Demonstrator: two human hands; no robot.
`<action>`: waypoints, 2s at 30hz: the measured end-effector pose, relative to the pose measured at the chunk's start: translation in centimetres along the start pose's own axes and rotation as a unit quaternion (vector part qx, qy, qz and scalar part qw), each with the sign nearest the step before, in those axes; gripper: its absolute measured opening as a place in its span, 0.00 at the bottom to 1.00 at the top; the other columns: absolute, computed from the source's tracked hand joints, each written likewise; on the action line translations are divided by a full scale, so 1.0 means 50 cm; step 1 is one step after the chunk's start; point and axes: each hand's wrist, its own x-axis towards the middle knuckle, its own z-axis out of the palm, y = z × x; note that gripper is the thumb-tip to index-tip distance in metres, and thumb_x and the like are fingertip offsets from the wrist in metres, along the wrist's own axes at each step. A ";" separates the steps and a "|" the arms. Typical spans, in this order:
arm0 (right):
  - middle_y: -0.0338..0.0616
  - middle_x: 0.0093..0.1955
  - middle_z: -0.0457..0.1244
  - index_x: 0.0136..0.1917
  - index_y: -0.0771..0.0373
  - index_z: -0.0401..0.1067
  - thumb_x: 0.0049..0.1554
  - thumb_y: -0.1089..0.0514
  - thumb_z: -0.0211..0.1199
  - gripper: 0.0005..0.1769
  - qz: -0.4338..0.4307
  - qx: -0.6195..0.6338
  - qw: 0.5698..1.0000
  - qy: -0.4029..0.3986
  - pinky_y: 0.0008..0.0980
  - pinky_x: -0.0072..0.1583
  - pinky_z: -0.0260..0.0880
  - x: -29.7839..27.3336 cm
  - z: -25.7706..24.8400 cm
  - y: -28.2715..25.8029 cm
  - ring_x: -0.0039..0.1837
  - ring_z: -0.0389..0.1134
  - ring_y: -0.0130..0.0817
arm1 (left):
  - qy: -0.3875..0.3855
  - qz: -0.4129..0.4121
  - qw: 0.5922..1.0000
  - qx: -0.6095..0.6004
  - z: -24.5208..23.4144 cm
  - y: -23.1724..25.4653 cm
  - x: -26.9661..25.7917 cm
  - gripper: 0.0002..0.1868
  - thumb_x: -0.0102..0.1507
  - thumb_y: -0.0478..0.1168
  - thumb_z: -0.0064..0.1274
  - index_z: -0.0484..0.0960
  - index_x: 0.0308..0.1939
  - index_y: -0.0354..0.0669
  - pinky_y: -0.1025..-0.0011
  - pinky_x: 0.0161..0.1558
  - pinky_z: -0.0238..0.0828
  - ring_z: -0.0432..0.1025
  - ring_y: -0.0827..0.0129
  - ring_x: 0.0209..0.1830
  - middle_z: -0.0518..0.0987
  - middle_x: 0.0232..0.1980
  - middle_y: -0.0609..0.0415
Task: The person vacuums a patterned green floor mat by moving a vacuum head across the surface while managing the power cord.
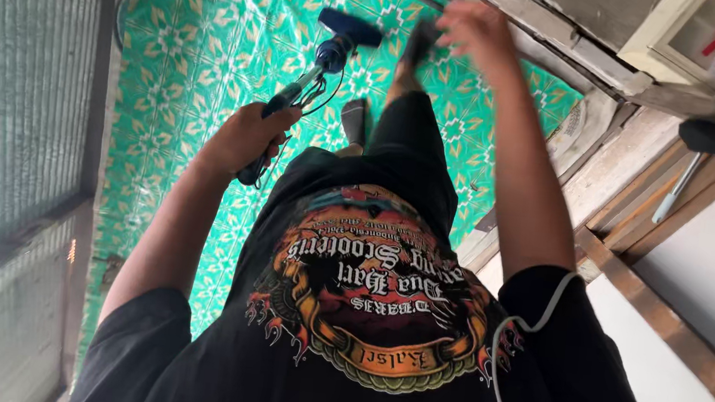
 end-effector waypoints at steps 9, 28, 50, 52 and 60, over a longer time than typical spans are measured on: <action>0.49 0.53 0.72 0.56 0.65 0.75 0.61 0.53 0.63 0.15 0.082 0.148 0.979 0.116 0.29 0.46 0.74 0.405 -0.317 -0.193 0.48 0.76 0.37 | 0.007 -0.127 0.991 -0.034 -0.051 0.209 0.189 0.27 0.63 0.62 0.54 0.73 0.23 0.45 0.69 0.22 0.60 0.63 0.72 0.16 0.69 0.18 0.57; 0.53 0.52 0.70 0.55 0.67 0.73 0.61 0.55 0.66 0.14 0.088 0.112 0.985 0.099 0.33 0.49 0.73 0.842 -0.633 -0.421 0.49 0.75 0.40 | -0.026 -0.209 0.975 -0.073 -0.072 0.413 0.326 0.25 0.61 0.59 0.56 0.74 0.25 0.42 0.72 0.22 0.62 0.65 0.74 0.16 0.70 0.18 0.59; 0.57 0.51 0.67 0.55 0.69 0.72 0.61 0.58 0.69 0.14 0.070 0.052 0.995 0.038 0.36 0.53 0.72 0.818 -0.461 -0.308 0.50 0.72 0.45 | -0.036 -0.206 0.975 -0.068 -0.076 0.431 0.335 0.26 0.61 0.60 0.57 0.73 0.23 0.42 0.71 0.22 0.64 0.66 0.72 0.15 0.71 0.17 0.57; 0.58 0.51 0.67 0.54 0.69 0.72 0.61 0.58 0.69 0.14 0.082 0.037 0.996 0.015 0.37 0.54 0.72 0.790 -0.429 -0.279 0.50 0.72 0.45 | -0.036 -0.207 0.975 -0.066 -0.075 0.422 0.332 0.26 0.60 0.60 0.57 0.73 0.24 0.42 0.71 0.21 0.65 0.67 0.71 0.14 0.72 0.17 0.56; 0.60 0.51 0.66 0.54 0.70 0.72 0.61 0.59 0.71 0.14 -0.005 0.085 0.987 -0.133 0.38 0.55 0.71 0.517 0.005 -0.124 0.50 0.72 0.47 | -0.056 -0.164 0.984 -0.046 -0.071 0.352 0.287 0.28 0.60 0.61 0.56 0.73 0.22 0.40 0.70 0.21 0.63 0.66 0.70 0.14 0.71 0.16 0.56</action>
